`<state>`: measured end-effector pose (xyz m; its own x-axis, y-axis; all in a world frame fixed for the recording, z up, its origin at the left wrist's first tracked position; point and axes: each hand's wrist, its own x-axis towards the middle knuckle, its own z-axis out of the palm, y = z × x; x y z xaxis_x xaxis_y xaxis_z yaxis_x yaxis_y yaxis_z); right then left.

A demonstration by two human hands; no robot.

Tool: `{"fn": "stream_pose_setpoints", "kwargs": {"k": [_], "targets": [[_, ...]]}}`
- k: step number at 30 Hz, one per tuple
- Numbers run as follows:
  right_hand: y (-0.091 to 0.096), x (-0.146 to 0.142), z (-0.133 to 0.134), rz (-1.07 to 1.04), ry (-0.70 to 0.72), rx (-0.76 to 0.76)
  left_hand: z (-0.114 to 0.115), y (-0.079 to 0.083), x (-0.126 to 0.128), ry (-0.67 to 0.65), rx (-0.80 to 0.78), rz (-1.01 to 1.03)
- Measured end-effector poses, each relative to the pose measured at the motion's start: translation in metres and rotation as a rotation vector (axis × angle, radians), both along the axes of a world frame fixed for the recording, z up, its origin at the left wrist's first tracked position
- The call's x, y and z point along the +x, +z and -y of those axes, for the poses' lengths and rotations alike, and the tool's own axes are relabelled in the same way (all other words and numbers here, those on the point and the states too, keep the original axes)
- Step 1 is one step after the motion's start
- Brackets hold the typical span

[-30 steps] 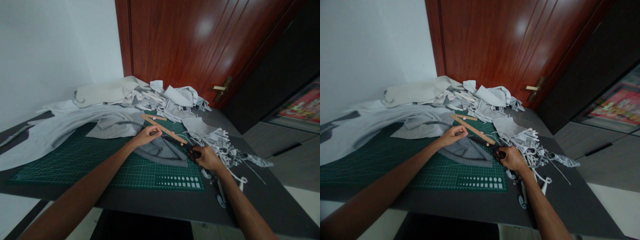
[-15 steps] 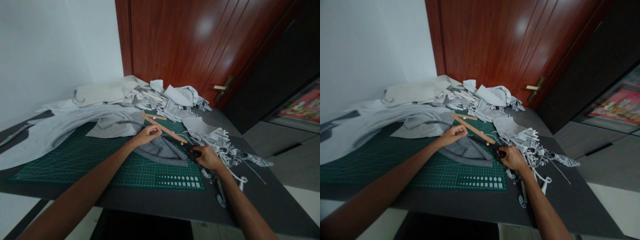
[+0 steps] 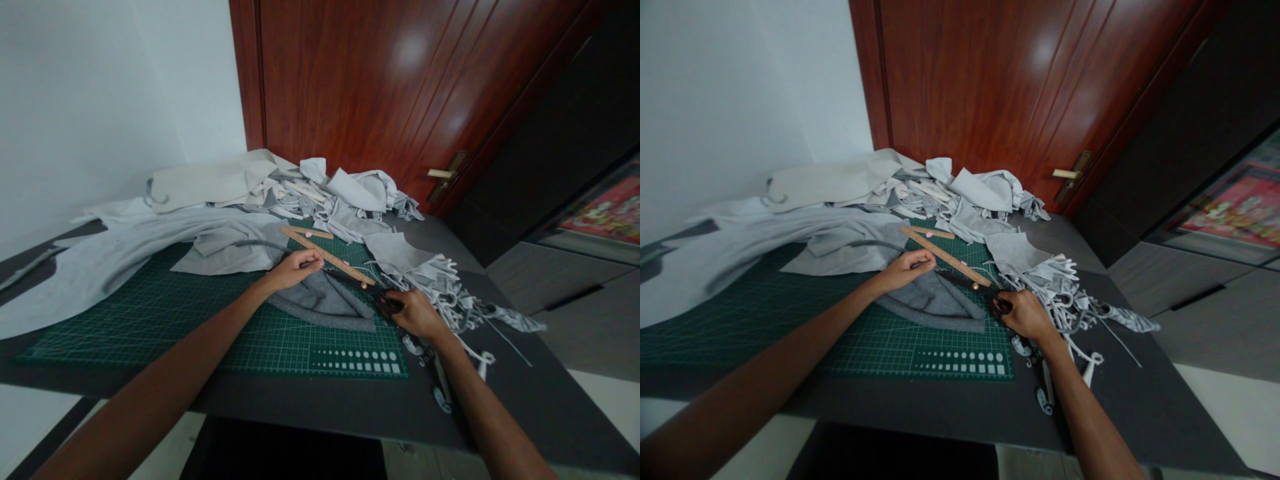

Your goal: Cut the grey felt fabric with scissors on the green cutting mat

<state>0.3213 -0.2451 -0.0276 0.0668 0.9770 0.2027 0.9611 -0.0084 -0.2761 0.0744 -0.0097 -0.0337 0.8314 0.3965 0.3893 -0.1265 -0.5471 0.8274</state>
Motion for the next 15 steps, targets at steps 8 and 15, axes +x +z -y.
{"fn": "stream_pose_setpoints", "kwargs": {"k": [8,15], "targets": [[0.0013,0.0,0.0007,0.008,0.007,-0.001,-0.0003,0.0003,-0.0002,0.017,0.041,-0.029],[-0.0014,0.0022,0.0002,0.006,0.001,-0.003,-0.0011,-0.0001,-0.0004,0.013,0.054,-0.028]]}}
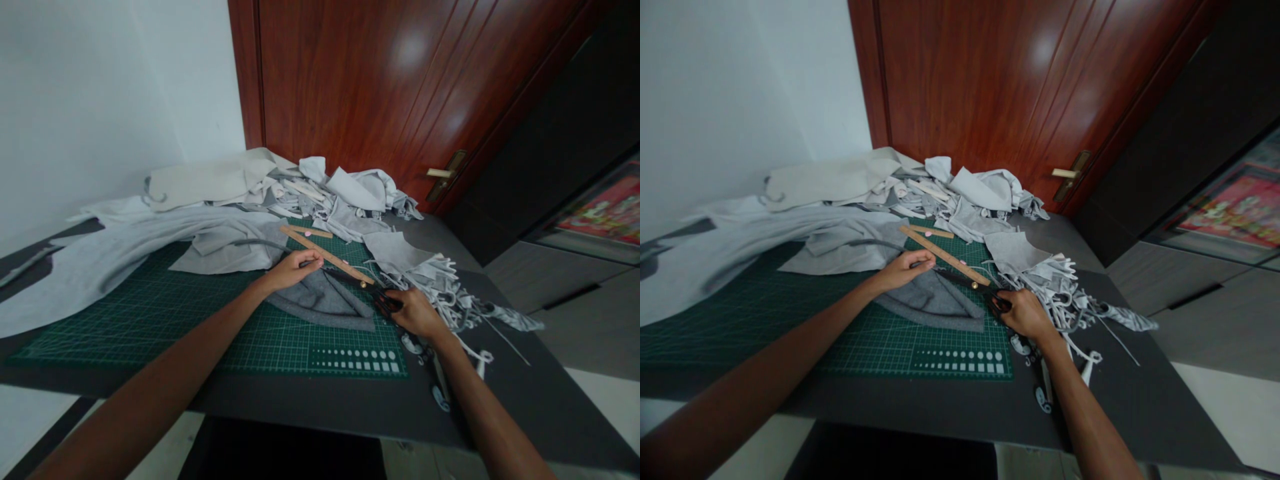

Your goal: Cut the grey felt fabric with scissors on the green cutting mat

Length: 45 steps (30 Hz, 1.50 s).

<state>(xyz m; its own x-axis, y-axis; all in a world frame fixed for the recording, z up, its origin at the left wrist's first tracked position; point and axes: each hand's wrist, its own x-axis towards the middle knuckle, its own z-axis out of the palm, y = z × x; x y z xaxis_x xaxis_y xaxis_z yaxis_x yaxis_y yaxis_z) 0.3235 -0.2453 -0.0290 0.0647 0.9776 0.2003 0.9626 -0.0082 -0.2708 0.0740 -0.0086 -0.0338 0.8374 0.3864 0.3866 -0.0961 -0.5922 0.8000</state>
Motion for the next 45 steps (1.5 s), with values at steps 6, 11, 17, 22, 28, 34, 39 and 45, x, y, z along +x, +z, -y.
{"fn": "stream_pose_setpoints", "kwargs": {"k": [6,11,17,22,28,34,39,45], "targets": [[0.0005,0.0009,0.0001,0.001,0.021,0.005,0.0005,-0.0003,0.0,0.006,0.0,0.003],[0.001,0.0003,0.0006,0.003,0.018,0.003,0.0008,0.0005,-0.0001,-0.003,0.001,0.005],[-0.0009,0.0012,0.0004,0.011,0.006,-0.008,0.0007,0.0009,-0.0001,0.005,0.03,0.0],[-0.0016,0.0021,-0.0002,0.023,0.001,-0.006,0.0005,0.0007,-0.0003,0.007,0.039,0.0],[-0.0009,0.0016,-0.0001,0.02,0.0,-0.001,0.0006,0.0004,-0.0001,0.009,0.039,-0.002],[0.0003,0.0008,0.0001,0.011,0.005,-0.008,0.0015,0.0023,-0.0004,0.009,0.04,-0.007],[0.0017,-0.0003,0.0002,0.001,0.003,-0.018,0.0017,0.003,-0.0009,0.006,0.034,-0.015],[0.0006,0.0006,0.0,0.011,0.002,-0.019,0.0017,0.0026,-0.0005,0.012,0.024,-0.02]]}}
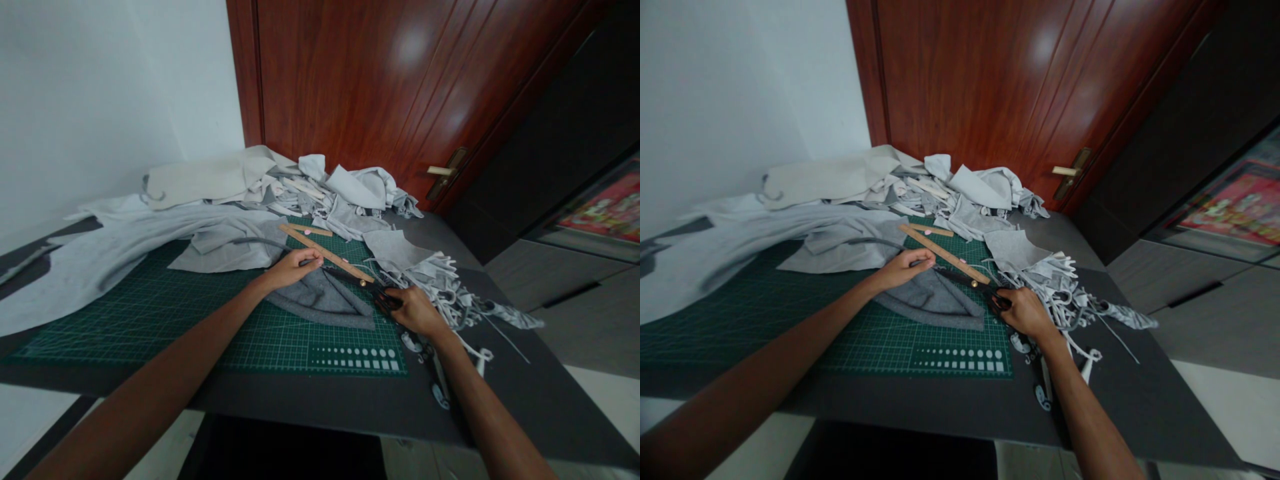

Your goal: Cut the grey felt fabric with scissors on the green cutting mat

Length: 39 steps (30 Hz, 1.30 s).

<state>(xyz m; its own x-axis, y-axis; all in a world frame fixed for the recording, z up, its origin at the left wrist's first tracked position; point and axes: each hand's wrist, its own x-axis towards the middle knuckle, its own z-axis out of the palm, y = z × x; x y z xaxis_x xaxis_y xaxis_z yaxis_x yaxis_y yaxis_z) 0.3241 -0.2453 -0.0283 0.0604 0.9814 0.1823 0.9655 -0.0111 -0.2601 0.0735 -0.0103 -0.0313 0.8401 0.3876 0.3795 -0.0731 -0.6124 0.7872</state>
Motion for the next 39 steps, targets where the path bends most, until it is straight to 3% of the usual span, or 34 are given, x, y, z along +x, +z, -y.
{"fn": "stream_pose_setpoints", "kwargs": {"k": [39], "targets": [[-0.0009,0.0011,0.0003,-0.016,0.016,0.0,-0.001,-0.0025,0.0001,0.003,-0.007,-0.011]]}}
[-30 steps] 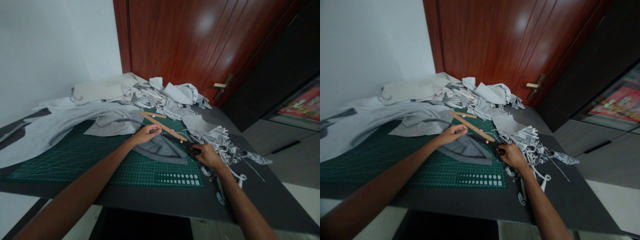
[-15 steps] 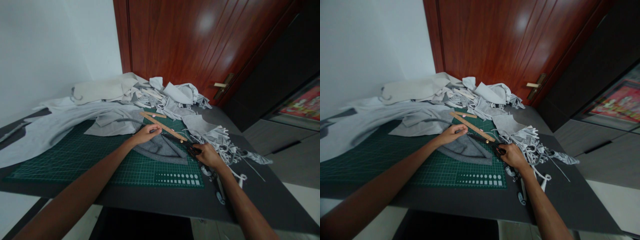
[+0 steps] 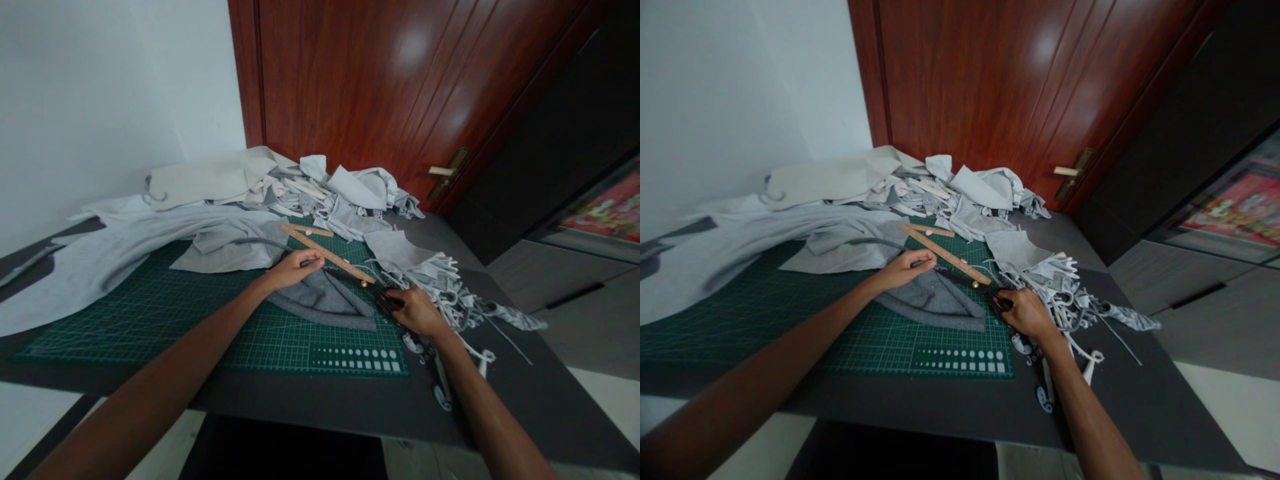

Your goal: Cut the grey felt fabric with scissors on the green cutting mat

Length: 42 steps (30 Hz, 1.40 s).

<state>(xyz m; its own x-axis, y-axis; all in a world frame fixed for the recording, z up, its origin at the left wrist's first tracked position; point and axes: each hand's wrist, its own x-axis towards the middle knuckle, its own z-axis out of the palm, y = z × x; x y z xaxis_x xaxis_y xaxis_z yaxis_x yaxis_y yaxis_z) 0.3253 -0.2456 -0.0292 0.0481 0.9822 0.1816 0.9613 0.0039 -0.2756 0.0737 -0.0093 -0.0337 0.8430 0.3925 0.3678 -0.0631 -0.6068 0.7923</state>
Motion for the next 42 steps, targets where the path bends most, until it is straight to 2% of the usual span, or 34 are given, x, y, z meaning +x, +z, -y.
{"fn": "stream_pose_setpoints", "kwargs": {"k": [9,24,42], "targets": [[0.0018,-0.0014,-0.0003,-0.006,-0.011,-0.01,-0.0021,-0.0036,0.0002,0.002,0.001,0.008],[0.0003,0.0018,-0.0004,-0.029,-0.009,-0.038,0.0009,0.0003,0.0004,-0.011,-0.034,0.009],[-0.0027,0.0002,-0.0031,-0.092,-0.009,0.007,0.0028,0.0049,0.0,-0.002,0.021,0.009]]}}
